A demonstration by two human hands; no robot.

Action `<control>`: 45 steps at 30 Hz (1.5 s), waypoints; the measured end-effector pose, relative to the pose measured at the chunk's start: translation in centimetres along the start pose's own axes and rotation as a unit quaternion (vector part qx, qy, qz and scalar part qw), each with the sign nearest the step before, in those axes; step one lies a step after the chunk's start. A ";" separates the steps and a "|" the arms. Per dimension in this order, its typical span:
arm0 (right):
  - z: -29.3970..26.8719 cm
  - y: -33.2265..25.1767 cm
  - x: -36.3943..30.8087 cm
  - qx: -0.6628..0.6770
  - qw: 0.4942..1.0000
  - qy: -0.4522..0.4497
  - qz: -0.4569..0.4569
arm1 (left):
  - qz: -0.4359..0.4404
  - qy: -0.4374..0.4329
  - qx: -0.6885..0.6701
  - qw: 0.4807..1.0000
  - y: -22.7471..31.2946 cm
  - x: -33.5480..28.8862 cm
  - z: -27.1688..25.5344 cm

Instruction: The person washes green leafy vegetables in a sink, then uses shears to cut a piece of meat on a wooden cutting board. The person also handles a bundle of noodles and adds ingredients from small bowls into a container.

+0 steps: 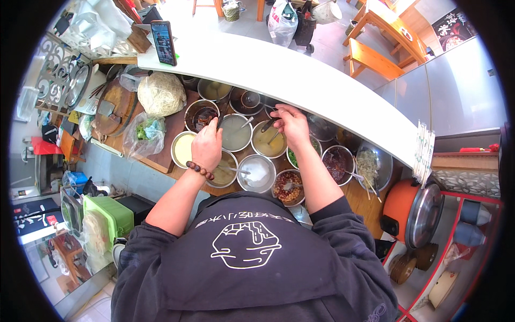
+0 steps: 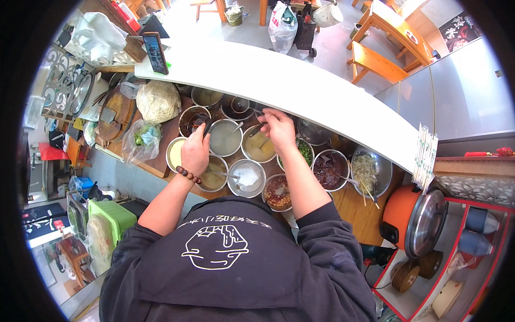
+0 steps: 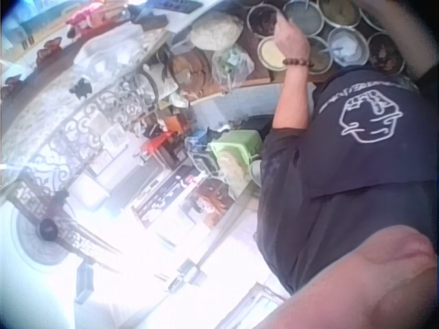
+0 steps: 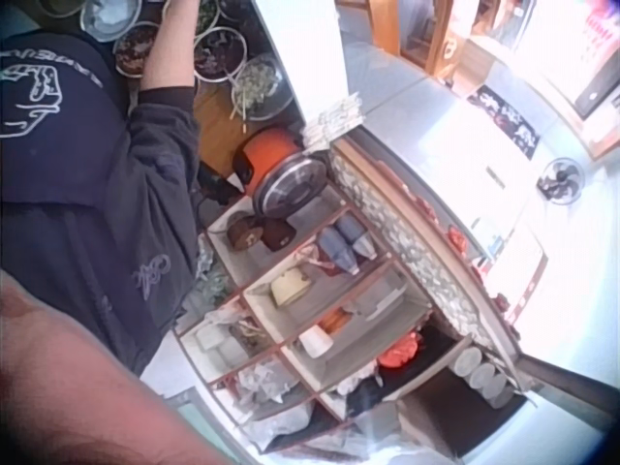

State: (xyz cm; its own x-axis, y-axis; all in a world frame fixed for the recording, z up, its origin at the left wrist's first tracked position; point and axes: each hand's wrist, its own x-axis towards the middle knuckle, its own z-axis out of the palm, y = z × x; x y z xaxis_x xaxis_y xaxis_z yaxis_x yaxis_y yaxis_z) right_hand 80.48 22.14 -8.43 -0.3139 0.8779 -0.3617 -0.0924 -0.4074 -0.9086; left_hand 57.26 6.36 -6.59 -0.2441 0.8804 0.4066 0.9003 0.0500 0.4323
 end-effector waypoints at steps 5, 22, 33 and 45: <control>-2.4 0.1 -0.4 0.079 0.996 0.023 0.021 | -0.012 -0.012 -0.016 1.000 0.8 0.5 0.8; -9.4 0.0 -3.6 0.112 0.984 0.137 -0.009 | -0.126 -0.270 -0.174 0.939 4.9 3.2 2.1; -7.3 0.1 -2.2 -0.328 0.926 0.114 -0.150 | -0.160 -0.252 -0.195 0.934 3.1 -0.1 -0.3; -7.8 -0.1 -2.6 -0.076 0.992 0.101 -0.027 | -0.223 -0.212 -0.241 0.920 0.6 -4.4 -3.1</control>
State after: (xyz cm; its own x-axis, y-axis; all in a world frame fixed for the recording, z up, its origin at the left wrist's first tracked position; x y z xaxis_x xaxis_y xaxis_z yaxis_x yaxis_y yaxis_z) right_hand 88.65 21.84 -9.01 -0.1148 0.9359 -0.3331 0.0441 -0.3302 -0.9429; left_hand 57.78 1.05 -5.57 -0.2974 0.9326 -0.2045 0.4551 0.3267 0.8283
